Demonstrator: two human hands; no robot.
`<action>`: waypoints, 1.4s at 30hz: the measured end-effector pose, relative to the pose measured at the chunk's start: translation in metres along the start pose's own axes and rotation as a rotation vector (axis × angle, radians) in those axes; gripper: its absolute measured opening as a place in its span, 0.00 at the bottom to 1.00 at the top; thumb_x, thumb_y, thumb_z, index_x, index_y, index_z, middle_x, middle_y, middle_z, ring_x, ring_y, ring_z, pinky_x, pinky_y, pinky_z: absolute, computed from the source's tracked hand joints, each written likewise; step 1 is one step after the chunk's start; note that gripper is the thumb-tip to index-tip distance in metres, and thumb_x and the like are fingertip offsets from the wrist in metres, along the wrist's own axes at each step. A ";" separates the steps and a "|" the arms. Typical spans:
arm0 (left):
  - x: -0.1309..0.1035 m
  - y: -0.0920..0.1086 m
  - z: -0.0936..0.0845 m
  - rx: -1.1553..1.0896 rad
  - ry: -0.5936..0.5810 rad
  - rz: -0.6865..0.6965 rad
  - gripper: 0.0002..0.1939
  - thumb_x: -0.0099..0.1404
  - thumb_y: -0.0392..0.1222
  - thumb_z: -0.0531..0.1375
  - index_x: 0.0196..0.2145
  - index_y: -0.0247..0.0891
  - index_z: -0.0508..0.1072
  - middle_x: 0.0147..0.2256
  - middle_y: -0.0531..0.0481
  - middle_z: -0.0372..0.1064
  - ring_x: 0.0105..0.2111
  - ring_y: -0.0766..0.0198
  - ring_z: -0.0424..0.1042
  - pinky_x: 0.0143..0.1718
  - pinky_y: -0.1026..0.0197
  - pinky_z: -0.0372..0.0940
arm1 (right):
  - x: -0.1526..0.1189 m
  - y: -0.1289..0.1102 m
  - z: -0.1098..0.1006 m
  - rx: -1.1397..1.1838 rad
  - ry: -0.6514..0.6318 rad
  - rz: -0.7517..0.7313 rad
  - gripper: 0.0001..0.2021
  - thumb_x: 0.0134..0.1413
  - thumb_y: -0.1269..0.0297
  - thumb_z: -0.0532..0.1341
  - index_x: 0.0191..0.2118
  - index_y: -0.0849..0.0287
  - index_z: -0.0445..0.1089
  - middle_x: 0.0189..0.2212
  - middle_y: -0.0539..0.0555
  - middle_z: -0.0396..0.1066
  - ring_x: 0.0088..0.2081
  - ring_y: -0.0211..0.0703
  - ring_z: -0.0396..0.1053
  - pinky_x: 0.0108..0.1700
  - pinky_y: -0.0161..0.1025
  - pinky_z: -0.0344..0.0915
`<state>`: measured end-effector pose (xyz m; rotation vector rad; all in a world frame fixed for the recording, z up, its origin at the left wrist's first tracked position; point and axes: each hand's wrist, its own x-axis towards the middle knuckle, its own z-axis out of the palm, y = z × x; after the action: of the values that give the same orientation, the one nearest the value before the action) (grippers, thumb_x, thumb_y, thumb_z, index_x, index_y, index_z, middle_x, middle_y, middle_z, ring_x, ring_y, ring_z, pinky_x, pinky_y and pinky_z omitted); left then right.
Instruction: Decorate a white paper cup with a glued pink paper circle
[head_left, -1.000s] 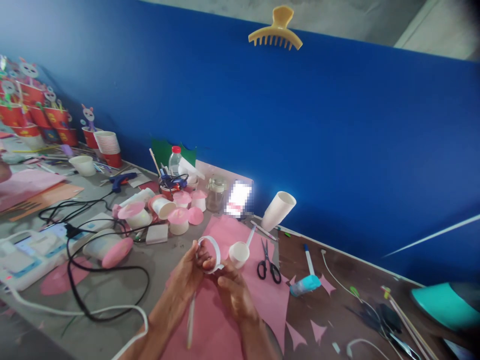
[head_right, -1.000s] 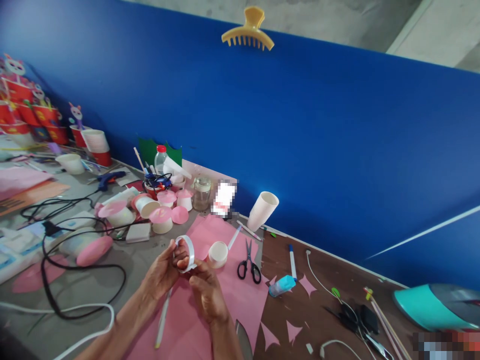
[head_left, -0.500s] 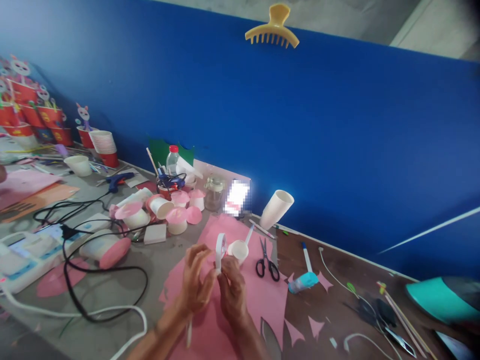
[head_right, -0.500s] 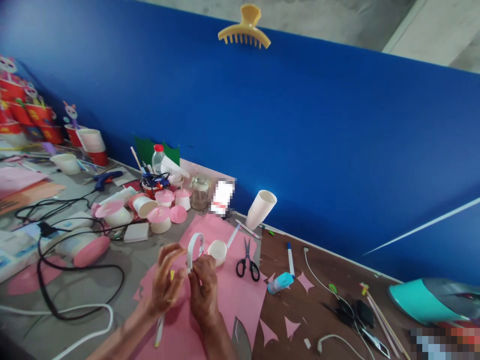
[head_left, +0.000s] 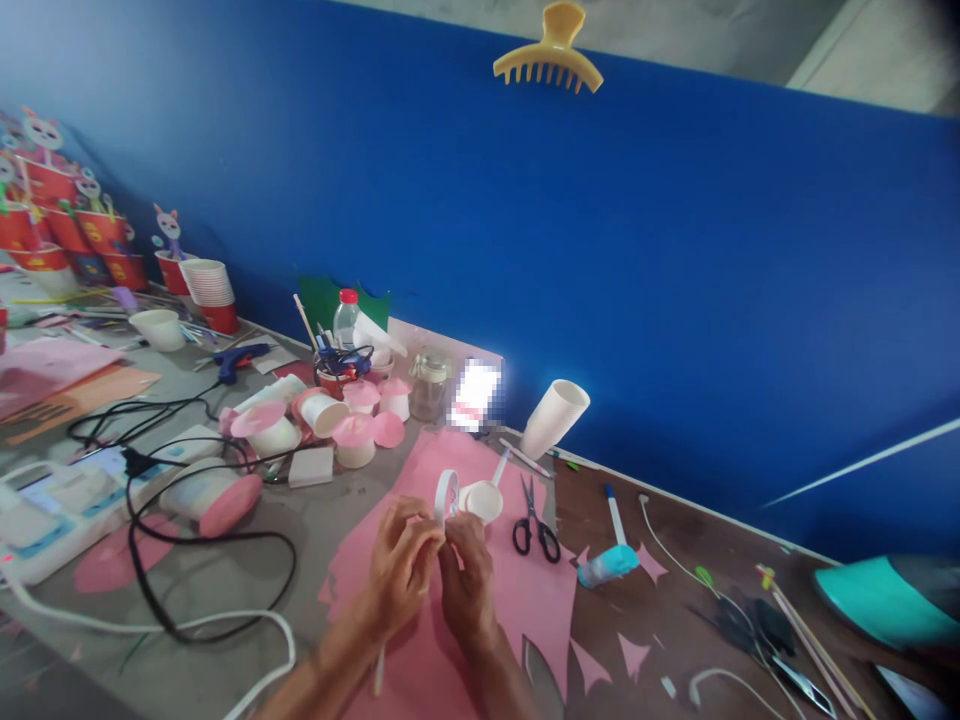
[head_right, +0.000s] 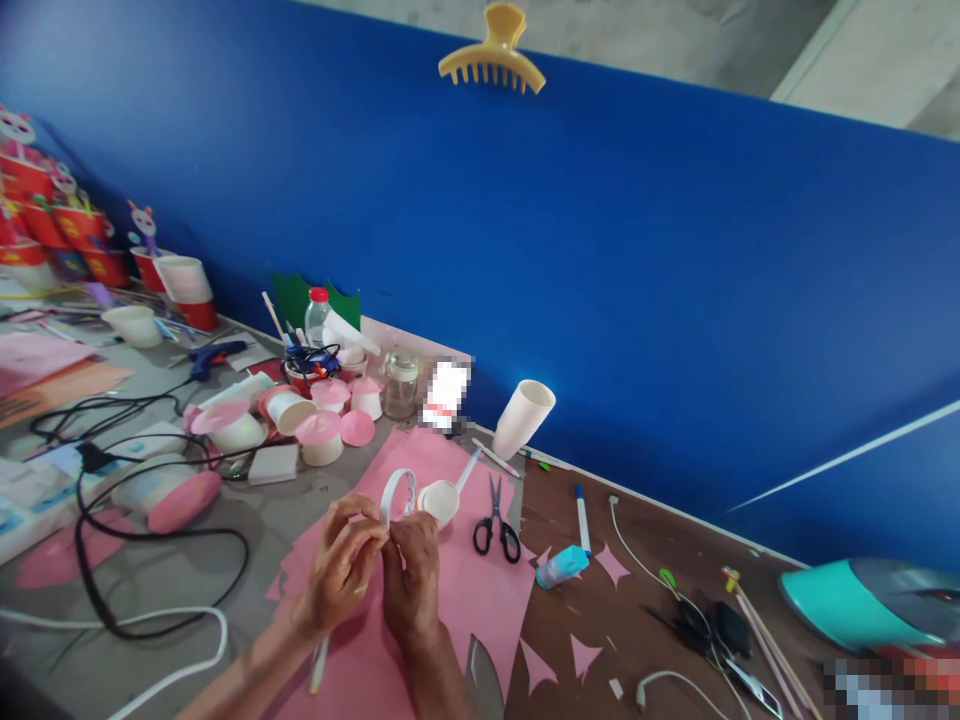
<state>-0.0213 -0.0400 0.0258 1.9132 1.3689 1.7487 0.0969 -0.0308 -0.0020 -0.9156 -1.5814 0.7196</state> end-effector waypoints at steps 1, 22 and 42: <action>0.000 0.000 0.000 -0.034 0.008 -0.049 0.08 0.63 0.36 0.57 0.29 0.44 0.74 0.31 0.46 0.71 0.35 0.57 0.70 0.39 0.57 0.67 | 0.000 -0.001 0.001 0.014 -0.002 0.022 0.10 0.63 0.64 0.56 0.31 0.53 0.72 0.28 0.53 0.69 0.34 0.46 0.62 0.40 0.43 0.59; 0.003 -0.005 -0.001 -0.295 0.104 -0.324 0.03 0.59 0.40 0.63 0.28 0.46 0.77 0.33 0.46 0.77 0.38 0.53 0.73 0.50 0.51 0.60 | 0.001 -0.021 0.008 0.303 -0.123 0.226 0.13 0.62 0.59 0.56 0.28 0.57 0.68 0.23 0.48 0.65 0.25 0.38 0.61 0.28 0.33 0.59; 0.002 -0.006 0.005 -0.164 0.016 -0.456 0.13 0.67 0.47 0.52 0.27 0.41 0.67 0.25 0.52 0.69 0.27 0.62 0.70 0.32 0.61 0.65 | -0.001 -0.018 0.008 0.018 -0.140 0.051 0.12 0.63 0.66 0.49 0.28 0.56 0.60 0.25 0.49 0.63 0.27 0.38 0.60 0.29 0.34 0.58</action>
<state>-0.0203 -0.0338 0.0218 1.3693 1.4716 1.5916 0.0856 -0.0405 0.0109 -0.9121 -1.6762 0.8479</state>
